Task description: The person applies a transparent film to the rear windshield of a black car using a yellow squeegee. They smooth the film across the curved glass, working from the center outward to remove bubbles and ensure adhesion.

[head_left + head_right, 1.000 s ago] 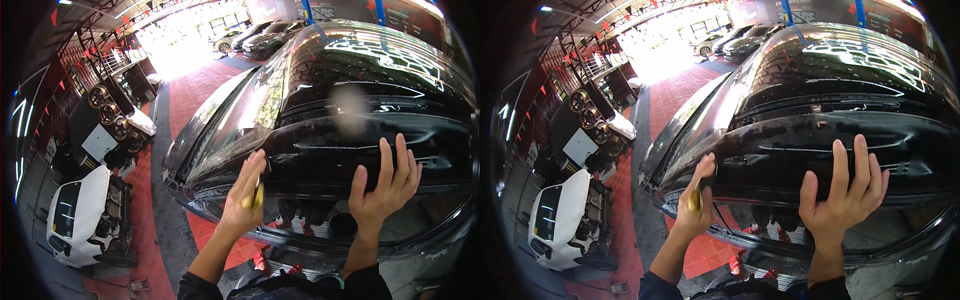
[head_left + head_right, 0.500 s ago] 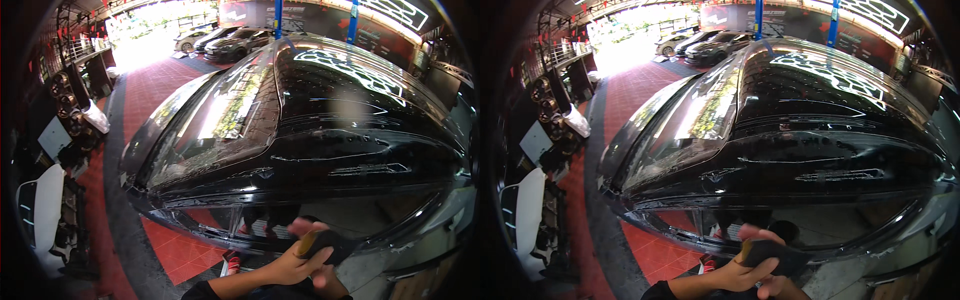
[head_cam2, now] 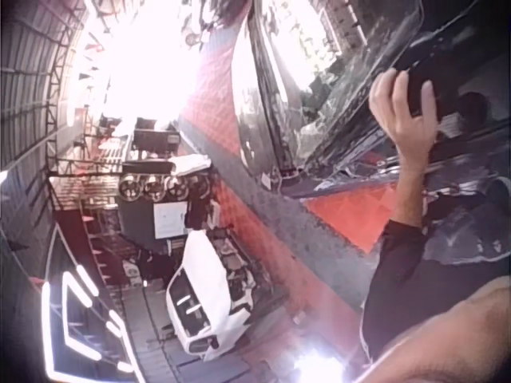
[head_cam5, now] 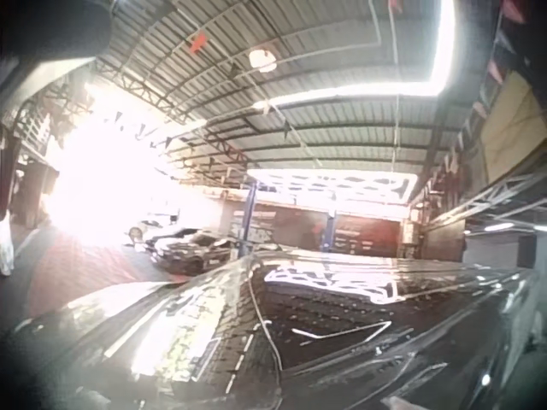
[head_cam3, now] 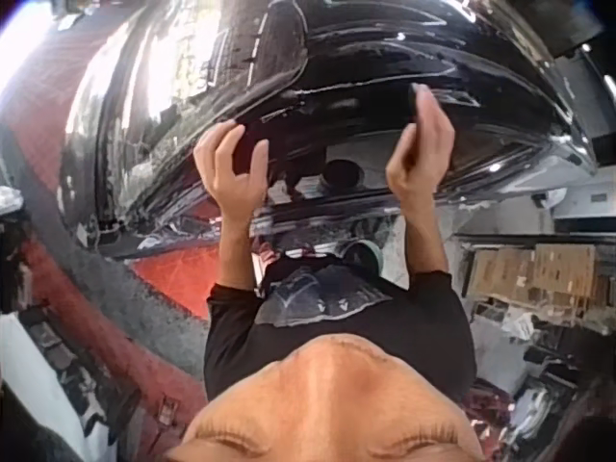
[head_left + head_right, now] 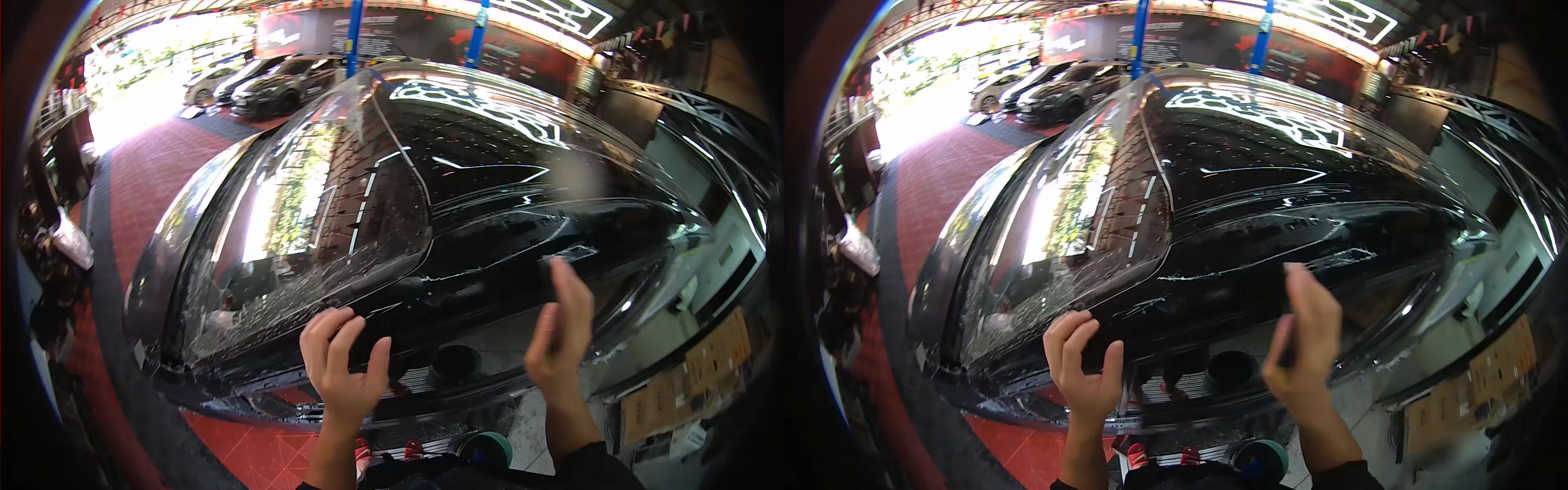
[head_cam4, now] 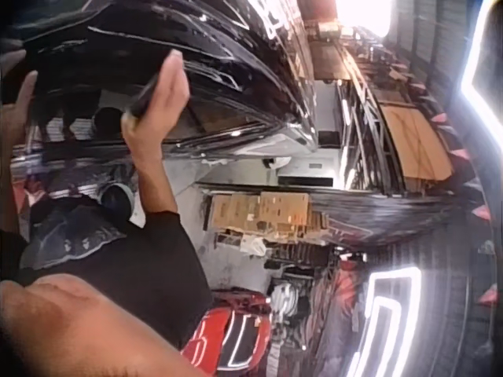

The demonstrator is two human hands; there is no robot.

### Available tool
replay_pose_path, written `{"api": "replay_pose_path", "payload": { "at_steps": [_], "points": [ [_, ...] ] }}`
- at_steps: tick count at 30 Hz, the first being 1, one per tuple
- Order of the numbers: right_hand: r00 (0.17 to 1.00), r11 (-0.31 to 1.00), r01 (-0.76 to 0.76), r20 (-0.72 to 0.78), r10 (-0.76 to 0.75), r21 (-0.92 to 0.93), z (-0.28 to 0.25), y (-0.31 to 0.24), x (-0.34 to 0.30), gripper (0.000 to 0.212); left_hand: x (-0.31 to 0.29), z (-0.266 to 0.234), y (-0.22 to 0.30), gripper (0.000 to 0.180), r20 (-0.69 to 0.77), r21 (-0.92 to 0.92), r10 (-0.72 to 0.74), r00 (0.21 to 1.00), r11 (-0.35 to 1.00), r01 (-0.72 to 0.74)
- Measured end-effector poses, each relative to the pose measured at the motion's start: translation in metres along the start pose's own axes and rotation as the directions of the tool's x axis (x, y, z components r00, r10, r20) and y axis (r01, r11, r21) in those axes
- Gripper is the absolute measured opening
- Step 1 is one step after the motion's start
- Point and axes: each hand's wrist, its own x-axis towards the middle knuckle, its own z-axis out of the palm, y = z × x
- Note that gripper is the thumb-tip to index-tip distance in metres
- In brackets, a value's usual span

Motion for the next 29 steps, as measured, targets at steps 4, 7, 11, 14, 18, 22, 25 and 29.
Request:
{"api": "replay_pose_path", "payload": {
  "at_steps": [4, 7, 11, 14, 18, 22, 25, 29],
  "points": [
    [0.955, 0.975, 0.203, 0.239, -0.177, -0.09, 0.033, -0.045, 0.001, 0.051, -0.007, 0.018, -0.014, 0.045, 0.059, 0.063, 0.093, 0.994, 0.993, -0.097],
    [0.932, 0.926, 0.302, 0.275, -0.236, -0.225, 0.045, -0.055, -0.003, 0.044, -0.014, 0.024, -0.015, 0.052, 0.08, 0.24, 0.107, 0.991, 0.963, -0.124],
    [0.908, 0.904, 0.361, 0.306, -0.285, -0.228, 0.012, -0.01, 0.018, 0.04, -0.021, 0.017, -0.02, 0.052, 0.137, 0.268, 0.123, 0.983, 0.951, -0.157],
    [0.974, 0.917, 0.125, 0.223, -0.04, -0.38, -0.018, 0.034, 0.034, 0.06, -0.022, 0.017, -0.02, 0.053, 0.164, 0.291, 0.121, 0.979, 0.942, -0.165],
    [0.962, 0.95, 0.07, 0.272, 0.016, -0.304, -0.008, 0.012, 0.032, 0.072, -0.022, 0.014, -0.018, 0.052, 0.196, 0.28, 0.116, 0.974, 0.945, -0.169],
    [0.903, 0.932, 0.194, 0.427, -0.047, -0.307, -0.014, -0.006, 0.042, 0.068, -0.01, 0.009, -0.014, 0.046, 0.124, 0.171, 0.139, 0.983, 0.972, -0.159],
    [0.962, 0.828, -0.052, 0.195, 0.192, -0.558, -0.056, 0.087, 0.04, 0.047, -0.016, 0.007, -0.017, 0.05, 0.149, 0.174, 0.141, 0.979, 0.971, -0.166],
    [0.946, 0.942, -0.126, 0.25, 0.209, -0.312, -0.019, 0.041, 0.045, 0.056, -0.027, 0.003, -0.03, 0.058, 0.258, 0.3, 0.117, 0.959, 0.934, -0.194]
  ]
}}
